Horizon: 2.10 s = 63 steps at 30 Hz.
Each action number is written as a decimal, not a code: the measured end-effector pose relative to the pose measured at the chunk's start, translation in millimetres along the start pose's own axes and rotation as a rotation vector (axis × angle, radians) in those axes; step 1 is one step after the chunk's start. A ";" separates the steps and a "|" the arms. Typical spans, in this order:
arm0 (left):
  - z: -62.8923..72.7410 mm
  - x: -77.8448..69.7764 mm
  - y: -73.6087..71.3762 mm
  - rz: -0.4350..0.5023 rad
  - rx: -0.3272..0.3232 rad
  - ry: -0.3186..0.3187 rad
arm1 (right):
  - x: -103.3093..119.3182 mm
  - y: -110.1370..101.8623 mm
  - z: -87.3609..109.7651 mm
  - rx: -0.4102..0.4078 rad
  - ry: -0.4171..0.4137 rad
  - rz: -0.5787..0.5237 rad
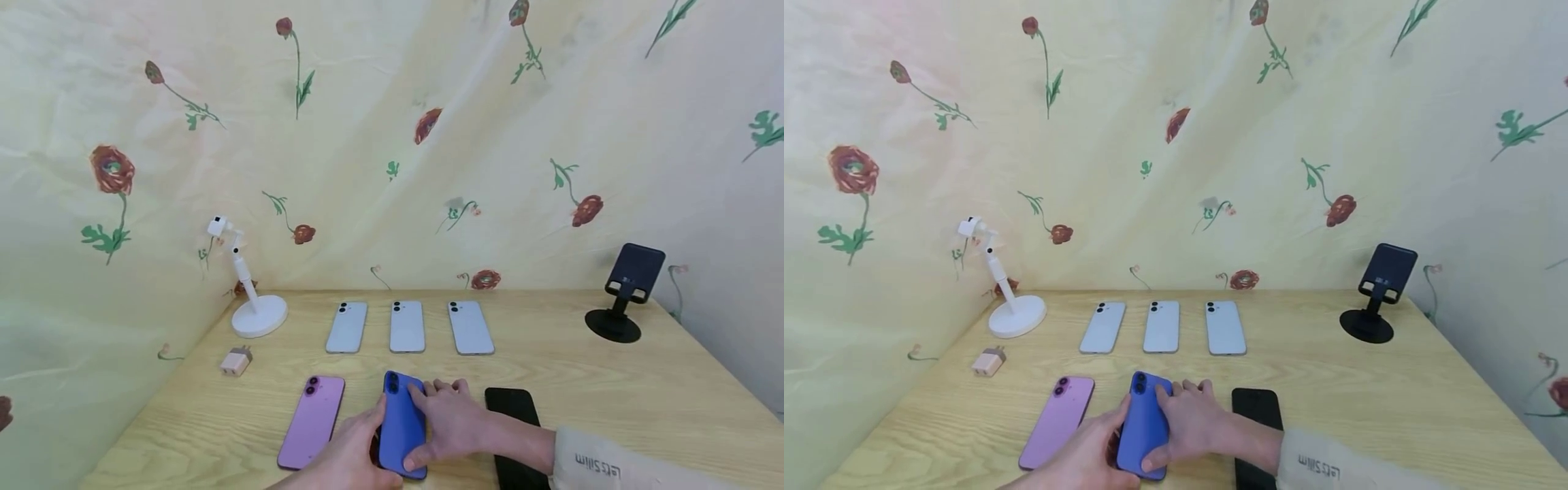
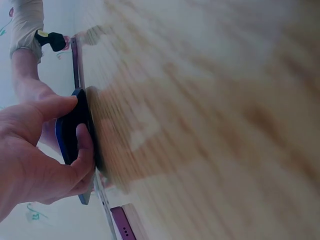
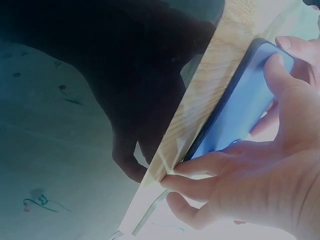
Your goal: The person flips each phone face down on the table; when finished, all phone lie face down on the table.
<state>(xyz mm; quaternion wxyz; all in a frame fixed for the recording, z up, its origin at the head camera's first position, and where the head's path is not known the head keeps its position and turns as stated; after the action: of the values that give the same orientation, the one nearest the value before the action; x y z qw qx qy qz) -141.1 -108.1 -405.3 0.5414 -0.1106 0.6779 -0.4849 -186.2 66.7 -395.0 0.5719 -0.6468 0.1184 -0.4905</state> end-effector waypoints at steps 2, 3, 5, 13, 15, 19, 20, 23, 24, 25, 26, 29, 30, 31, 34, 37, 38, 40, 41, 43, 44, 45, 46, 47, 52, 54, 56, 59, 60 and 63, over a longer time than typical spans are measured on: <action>1.7 -0.8 -0.6 -0.067 -0.027 0.003 | 2.3 0.0 -0.8 0.002 0.011 0.015; 2.2 -1.3 -0.9 -0.098 -0.042 0.010 | 3.2 -0.3 -1.3 0.004 0.021 0.019; 2.7 -2.4 -1.4 -0.146 -0.069 0.028 | 4.9 -1.1 -1.2 -0.001 0.031 0.034; -0.2 -4.2 -0.7 -0.212 -0.096 0.087 | 8.2 -2.0 2.0 0.000 0.078 0.033; -1.1 -4.3 -1.7 -0.238 -0.090 0.071 | 8.1 -1.9 1.2 -0.003 0.090 0.041; -1.8 -4.3 -2.3 -0.287 -0.068 0.029 | 8.7 -0.6 -0.2 0.005 0.102 0.053; -1.7 -4.4 -2.0 -0.299 -0.062 0.016 | 9.0 -0.4 -0.3 0.009 0.104 0.052; -3.4 -5.4 -0.9 -0.333 -0.056 0.015 | 8.9 -0.3 -0.3 0.016 0.113 0.059; -4.1 -6.0 -0.8 -0.347 -0.055 0.015 | 8.6 -0.4 -0.1 0.016 0.115 0.063; -5.5 -6.3 -0.9 -0.355 -0.051 0.018 | 8.2 -0.8 -0.2 0.016 0.117 0.064; -6.6 -6.5 -1.0 -0.364 -0.049 0.022 | 7.7 -1.1 -0.2 0.015 0.119 0.065; -9.8 -5.8 -1.2 -0.371 -0.028 0.021 | 6.2 -1.0 -0.6 0.012 0.123 0.061; -10.3 -5.7 -1.2 -0.372 -0.023 0.019 | 5.8 -0.8 -0.7 0.013 0.126 0.060; -10.7 -5.4 -1.1 -0.371 -0.016 0.016 | 5.6 -0.7 -0.9 0.014 0.127 0.061; -11.7 -5.9 -0.9 -0.378 -0.006 0.009 | 4.7 -0.7 -1.1 0.015 0.128 0.064; -11.9 -7.2 -0.5 -0.391 0.009 -0.003 | 4.3 -0.9 -1.1 0.016 0.122 0.066; -11.9 -7.7 -0.5 -0.396 0.015 -0.009 | 4.2 -0.9 -1.1 0.017 0.119 0.065; -12.0 -8.0 -0.1 -0.406 0.028 -0.028 | 4.2 -0.9 -0.7 0.016 0.111 0.066; -12.0 -8.2 0.1 -0.407 0.034 -0.035 | 4.3 -0.9 -0.5 0.015 0.107 0.067; -12.2 -8.4 0.3 -0.411 0.045 -0.052 | 4.5 -0.8 -0.2 0.011 0.102 0.068; -12.3 -8.6 0.3 -0.413 0.050 -0.057 | 4.5 -0.7 0.0 0.010 0.101 0.070; -12.6 -8.5 0.5 -0.415 0.059 -0.065 | 4.6 -0.7 0.0 0.008 0.101 0.072; -12.7 -8.6 0.6 -0.414 0.069 -0.070 | 4.7 -0.6 0.1 0.007 0.101 0.071; -13.0 -8.7 0.6 -0.414 0.081 -0.076 | 4.7 -0.5 0.2 0.008 0.103 0.071; -13.4 -8.4 1.7 -0.420 0.119 -0.102 | 4.9 -0.1 0.4 0.009 0.103 0.069; -13.3 -8.8 2.2 -0.434 0.118 -0.099 | 5.0 0.0 0.7 0.004 0.100 0.072; -13.1 -9.0 2.9 -0.459 0.119 -0.105 | 5.2 0.4 1.2 -0.002 0.095 0.075; -13.1 -9.2 3.6 -0.487 0.124 -0.122 | 5.5 1.2 1.9 -0.011 0.084 0.082; -13.2 -9.3 3.8 -0.496 0.126 -0.129 | 5.6 1.3 2.1 -0.014 0.082 0.084; -13.6 -9.5 3.7 -0.502 0.124 -0.138 | 5.5 1.2 3.1 -0.020 0.079 0.083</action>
<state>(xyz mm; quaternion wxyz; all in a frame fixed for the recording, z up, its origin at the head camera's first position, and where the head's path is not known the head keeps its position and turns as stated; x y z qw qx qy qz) -147.4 -92.5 -403.0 0.4549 -0.2748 0.5597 -0.6358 -180.6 64.4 -392.8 0.5801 -0.6273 0.1725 -0.4901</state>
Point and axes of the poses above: each hand's wrist, its own z-axis away from the middle knuckle, its own y-axis out of the palm, x = y × z, the point moved 4 cm from there along -z, towards the middle knuckle, and after that the axes turned 14 degrees about -z, right-handed, at the moved point
